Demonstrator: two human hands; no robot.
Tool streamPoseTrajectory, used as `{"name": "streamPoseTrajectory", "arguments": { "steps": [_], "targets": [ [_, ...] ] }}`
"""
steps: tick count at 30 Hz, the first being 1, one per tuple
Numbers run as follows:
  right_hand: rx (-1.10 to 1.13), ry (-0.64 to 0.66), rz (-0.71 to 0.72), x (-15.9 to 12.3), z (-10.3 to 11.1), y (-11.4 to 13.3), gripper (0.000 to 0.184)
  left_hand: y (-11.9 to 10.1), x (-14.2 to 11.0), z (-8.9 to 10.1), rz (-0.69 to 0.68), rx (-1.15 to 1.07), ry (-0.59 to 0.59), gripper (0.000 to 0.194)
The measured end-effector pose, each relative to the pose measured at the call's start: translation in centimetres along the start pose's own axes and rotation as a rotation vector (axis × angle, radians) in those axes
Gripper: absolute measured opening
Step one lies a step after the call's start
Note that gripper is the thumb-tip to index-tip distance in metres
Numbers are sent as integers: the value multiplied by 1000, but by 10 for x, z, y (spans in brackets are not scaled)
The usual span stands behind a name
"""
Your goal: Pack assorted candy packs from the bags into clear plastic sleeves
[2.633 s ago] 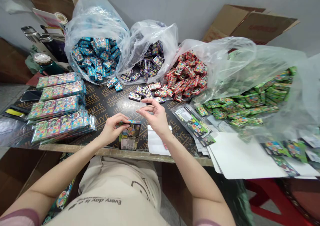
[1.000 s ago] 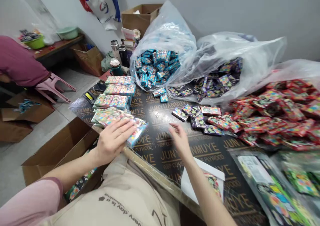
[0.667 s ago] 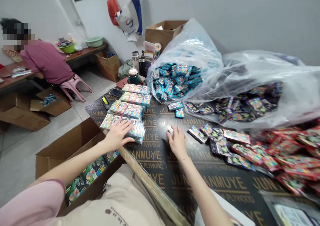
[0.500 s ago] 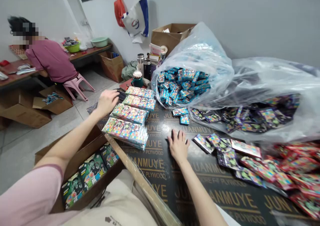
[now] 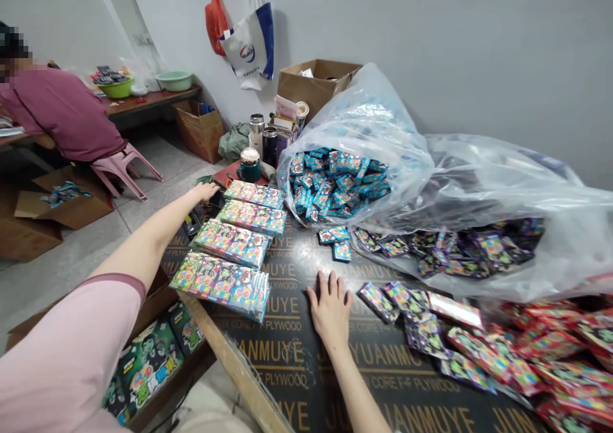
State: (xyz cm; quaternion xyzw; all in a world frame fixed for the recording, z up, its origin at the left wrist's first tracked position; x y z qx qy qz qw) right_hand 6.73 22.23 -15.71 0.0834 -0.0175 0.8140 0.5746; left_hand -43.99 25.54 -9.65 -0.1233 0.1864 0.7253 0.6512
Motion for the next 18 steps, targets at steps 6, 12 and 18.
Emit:
{"name": "streamPoseTrajectory", "arguments": {
  "steps": [6, 12, 18],
  "targets": [
    [15, 2, 8, -1, 2, 1, 57, 14, 0, -4, 87, 72, 37, 94],
    [27, -4, 0, -1, 4, 2, 57, 38, -19, 15, 134, 70, 46, 91],
    [55, 0, 3, 0, 4, 3, 57, 68, -38, 35, 275, -21, 124, 92]
  ]
}}
Point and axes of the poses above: each hand's wrist, its own x-axis towards the middle knuckle, its own z-axis out of the back of the hand, y = z × x, the point moved 6 cm from there along x, towards the middle knuckle, and after that the axes turned 7 degrees about -z, right-handed, at the moved point
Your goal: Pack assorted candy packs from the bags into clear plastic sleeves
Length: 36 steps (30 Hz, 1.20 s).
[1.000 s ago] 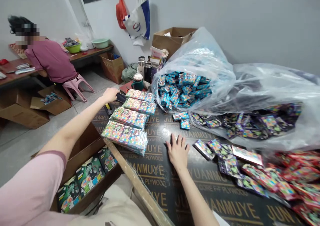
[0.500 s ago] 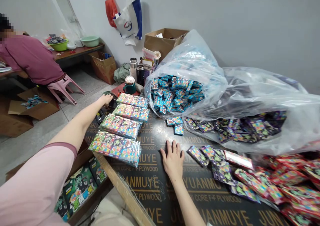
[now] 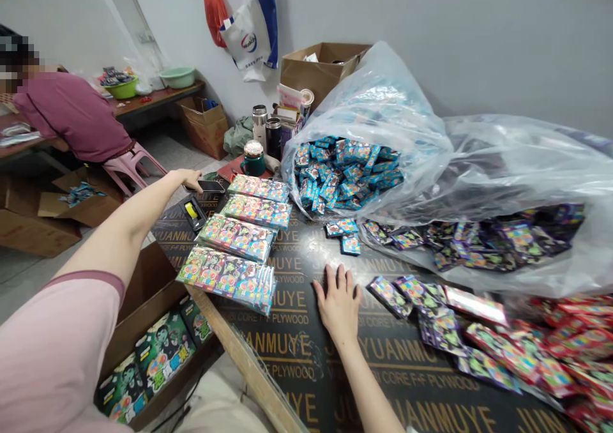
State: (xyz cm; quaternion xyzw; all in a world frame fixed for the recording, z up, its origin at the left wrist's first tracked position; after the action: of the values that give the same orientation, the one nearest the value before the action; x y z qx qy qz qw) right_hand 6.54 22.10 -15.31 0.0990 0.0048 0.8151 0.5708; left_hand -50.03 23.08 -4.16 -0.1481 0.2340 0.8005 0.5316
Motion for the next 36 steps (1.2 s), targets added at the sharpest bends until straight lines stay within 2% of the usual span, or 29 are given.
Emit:
{"name": "streamPoseTrajectory", "arguments": {
  "steps": [2, 5, 8, 11, 16, 19, 23, 31, 36],
  "targets": [
    [1, -6, 0, 0, 0, 0, 57, -3, 0, 1, 47, -34, 18, 96],
    [0, -9, 1, 0, 0, 0, 57, -21, 4, -2, 81, -99, 32, 96],
    [-1, -8, 4, -1, 1, 1, 56, -43, 10, -8, 86, -161, 54, 91],
    [-16, -9, 0, -1, 3, 1, 55, -53, 14, -14, 70, -204, 97, 82],
    [-3, -11, 6, -1, 3, 2, 55, -35, 14, -11, 41, -172, 93, 75],
    [15, -17, 6, -1, 2, 1, 55, -24, 11, -7, -34, -105, 70, 80],
    [10, -26, 7, -2, -1, 0, 56, -27, 5, -1, -138, 4, -34, 97],
    [-25, -31, 11, -1, 2, 1, 56, -58, -14, 10, -456, 252, -347, 94],
    [-18, -38, 15, -1, 3, 2, 56, -62, -26, 14, -537, 259, -387, 97]
  ]
}}
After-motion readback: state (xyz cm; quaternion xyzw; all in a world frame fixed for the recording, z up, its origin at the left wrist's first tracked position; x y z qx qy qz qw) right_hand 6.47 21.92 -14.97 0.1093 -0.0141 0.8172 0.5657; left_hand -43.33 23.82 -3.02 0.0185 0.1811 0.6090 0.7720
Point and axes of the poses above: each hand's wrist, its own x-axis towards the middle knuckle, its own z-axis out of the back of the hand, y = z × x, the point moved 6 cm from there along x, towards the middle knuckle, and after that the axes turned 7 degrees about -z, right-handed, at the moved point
